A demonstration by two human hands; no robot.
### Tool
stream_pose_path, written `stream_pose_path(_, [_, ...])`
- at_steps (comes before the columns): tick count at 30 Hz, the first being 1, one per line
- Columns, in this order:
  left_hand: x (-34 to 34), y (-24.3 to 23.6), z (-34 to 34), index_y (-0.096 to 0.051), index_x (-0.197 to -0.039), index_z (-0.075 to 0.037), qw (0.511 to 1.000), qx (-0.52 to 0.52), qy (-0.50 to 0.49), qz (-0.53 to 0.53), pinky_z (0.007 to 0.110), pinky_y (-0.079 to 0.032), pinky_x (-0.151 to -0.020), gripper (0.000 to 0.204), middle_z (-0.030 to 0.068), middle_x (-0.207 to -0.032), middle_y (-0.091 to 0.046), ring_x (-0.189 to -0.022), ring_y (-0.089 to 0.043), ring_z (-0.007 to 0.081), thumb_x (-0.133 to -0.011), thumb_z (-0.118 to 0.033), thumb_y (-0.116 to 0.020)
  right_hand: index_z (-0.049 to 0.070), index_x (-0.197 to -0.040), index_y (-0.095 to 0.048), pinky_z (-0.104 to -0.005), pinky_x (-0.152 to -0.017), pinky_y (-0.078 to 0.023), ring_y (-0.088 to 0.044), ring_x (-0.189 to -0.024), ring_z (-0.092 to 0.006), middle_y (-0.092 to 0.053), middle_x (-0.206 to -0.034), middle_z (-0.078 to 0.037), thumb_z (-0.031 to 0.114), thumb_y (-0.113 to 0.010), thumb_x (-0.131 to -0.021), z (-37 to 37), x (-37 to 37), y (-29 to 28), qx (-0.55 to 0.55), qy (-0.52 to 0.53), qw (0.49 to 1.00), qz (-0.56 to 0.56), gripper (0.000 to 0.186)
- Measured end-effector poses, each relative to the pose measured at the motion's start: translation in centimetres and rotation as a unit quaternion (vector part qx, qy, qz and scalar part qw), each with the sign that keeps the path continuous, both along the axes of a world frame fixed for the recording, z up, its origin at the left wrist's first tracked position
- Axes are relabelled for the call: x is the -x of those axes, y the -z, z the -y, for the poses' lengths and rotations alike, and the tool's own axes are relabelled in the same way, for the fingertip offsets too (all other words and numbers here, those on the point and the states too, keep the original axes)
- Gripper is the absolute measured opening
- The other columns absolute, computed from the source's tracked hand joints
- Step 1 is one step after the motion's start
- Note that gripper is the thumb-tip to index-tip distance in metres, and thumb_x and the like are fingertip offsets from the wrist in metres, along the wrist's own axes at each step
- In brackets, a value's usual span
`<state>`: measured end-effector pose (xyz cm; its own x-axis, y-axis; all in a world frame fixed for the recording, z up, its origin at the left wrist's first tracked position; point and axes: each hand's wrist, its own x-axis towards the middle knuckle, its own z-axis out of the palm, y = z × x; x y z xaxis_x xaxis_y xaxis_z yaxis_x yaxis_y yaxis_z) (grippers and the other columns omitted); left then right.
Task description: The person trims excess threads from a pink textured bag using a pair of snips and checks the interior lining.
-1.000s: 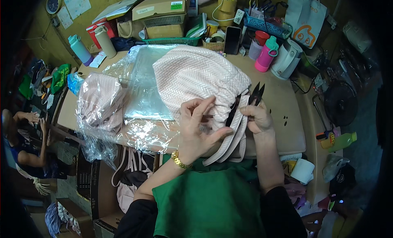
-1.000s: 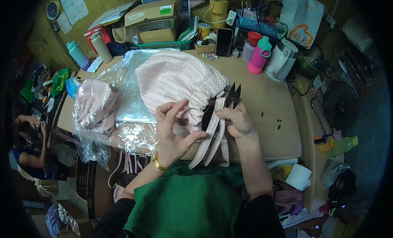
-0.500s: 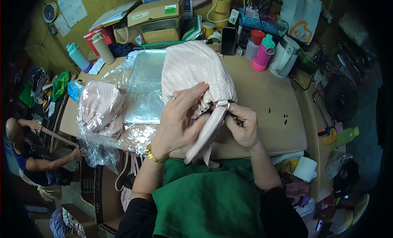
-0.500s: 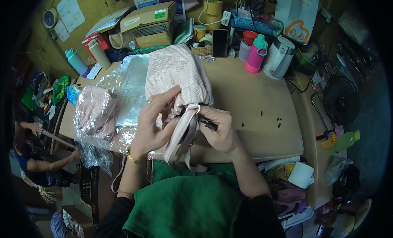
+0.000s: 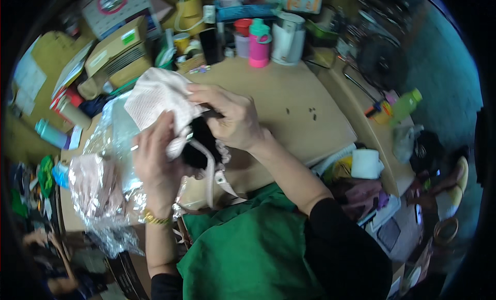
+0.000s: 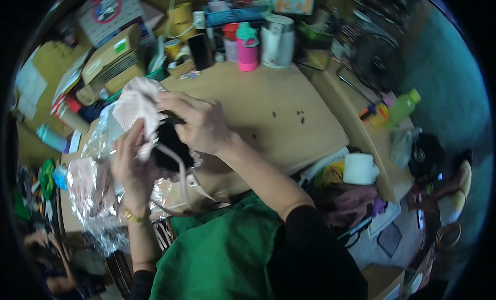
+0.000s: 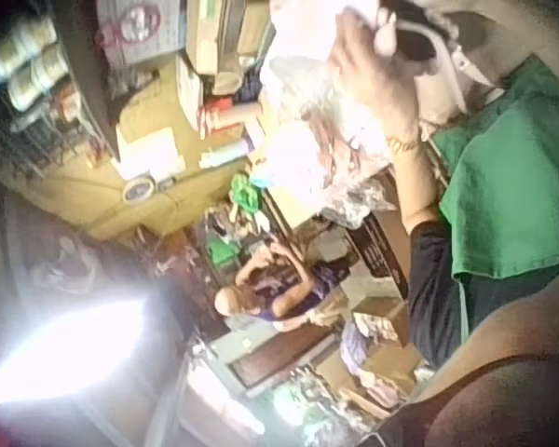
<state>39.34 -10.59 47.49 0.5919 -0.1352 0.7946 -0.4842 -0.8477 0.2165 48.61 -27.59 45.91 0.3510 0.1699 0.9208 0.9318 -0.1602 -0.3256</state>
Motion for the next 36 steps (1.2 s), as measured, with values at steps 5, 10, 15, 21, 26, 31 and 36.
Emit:
stream_pose_path(5, [2.2,-0.7,-5.2,-0.066,-0.107,0.001,0.943,0.025,0.183,-0.278,0.033,-0.048,-0.077,0.043,0.0120,-0.092,-0.068,-0.080,-0.063,0.0214,-0.064,0.006,-0.063,0.010,-0.094,-0.072,-0.0348,-0.063,-0.051,-0.067,-0.072,-0.0227,-0.069,-0.081,-0.007,0.009,-0.073,-0.070,6.2,1.9,-4.9,0.229,-0.046,0.968,-0.094,0.024])
stream_pose_path(10, [2.1,9.1,-9.0,-0.042,-0.128,0.004,0.699,0.450,0.311,-0.461,0.029,-0.043,-0.089,0.077,0.0089,-0.113,-0.055,-0.102,-0.054,0.0167,-0.064,-0.013,-0.081,0.000,-0.084,-0.069,-0.0287,-0.060,-0.045,-0.059,-0.066,-0.0074,-0.066,-0.068,-0.002,0.020,-0.073,-0.084,6.2,0.3,1.3,0.158,-0.319,0.857,-0.373,0.020])
stream_pose_path(15, [0.0,19.8,-11.1,-0.024,-0.151,0.000,0.744,0.512,0.298,-0.309,0.038,-0.019,-0.116,0.096,0.0168,-0.151,-0.032,-0.137,-0.032,0.0274,-0.081,-0.053,-0.063,0.004,-0.074,-0.063,-0.0272,-0.056,-0.037,-0.045,-0.062,-0.0056,-0.052,-0.063,0.006,0.030,-0.070,-0.089,4.3,0.0,4.3,0.007,-0.208,0.871,-0.445,0.031])
stream_pose_path(21, [-0.6,13.2,-5.8,-0.040,-0.142,-0.003,0.792,0.475,0.178,-0.340,0.030,-0.038,-0.093,0.066,0.0106,-0.135,-0.047,-0.119,-0.045,0.0191,-0.081,-0.018,-0.061,0.003,-0.077,-0.066,-0.0341,-0.053,-0.043,-0.056,-0.055,-0.0171,-0.059,-0.060,-0.003,0.029,-0.071,-0.085,8.1,-0.7,2.6,0.099,-0.063,0.883,-0.455,0.028])
stream_pose_path(26, [-2.5,9.9,0.7,-0.054,-0.128,0.001,0.720,0.504,0.258,-0.401,0.028,-0.044,-0.093,0.045,0.0096,-0.123,-0.058,-0.110,-0.055,0.0165,-0.084,0.007,-0.052,-0.001,-0.096,-0.063,-0.0467,-0.075,-0.053,-0.067,-0.088,-0.0348,-0.066,-0.101,-0.016,0.005,-0.059,-0.080,7.3,3.0,0.8,0.297,0.215,0.902,-0.229,0.018])
stream_pose_path(31, [-2.2,9.4,0.8,-0.049,-0.132,0.003,0.713,0.500,0.322,-0.372,0.030,-0.046,-0.099,0.048,0.0138,-0.126,-0.057,-0.114,-0.057,0.0183,-0.085,0.005,-0.055,-0.002,-0.103,-0.060,-0.0483,-0.077,-0.053,-0.067,-0.088,-0.0374,-0.062,-0.109,-0.020,0.006,-0.056,-0.081,4.8,5.6,1.4,0.234,0.180,0.907,-0.299,0.024])
stream_pose_path(36, [-2.0,13.5,-2.5,-0.054,-0.123,0.001,0.657,0.509,0.366,-0.419,0.026,-0.050,-0.086,0.047,0.0091,-0.112,-0.061,-0.101,-0.059,0.0159,-0.077,0.005,-0.062,-0.002,-0.096,-0.064,-0.0472,-0.073,-0.048,-0.065,-0.085,-0.0361,-0.065,-0.090,-0.023,0.035,-0.058,-0.093,7.8,3.0,3.2,0.308,-0.005,0.832,-0.461,0.038])
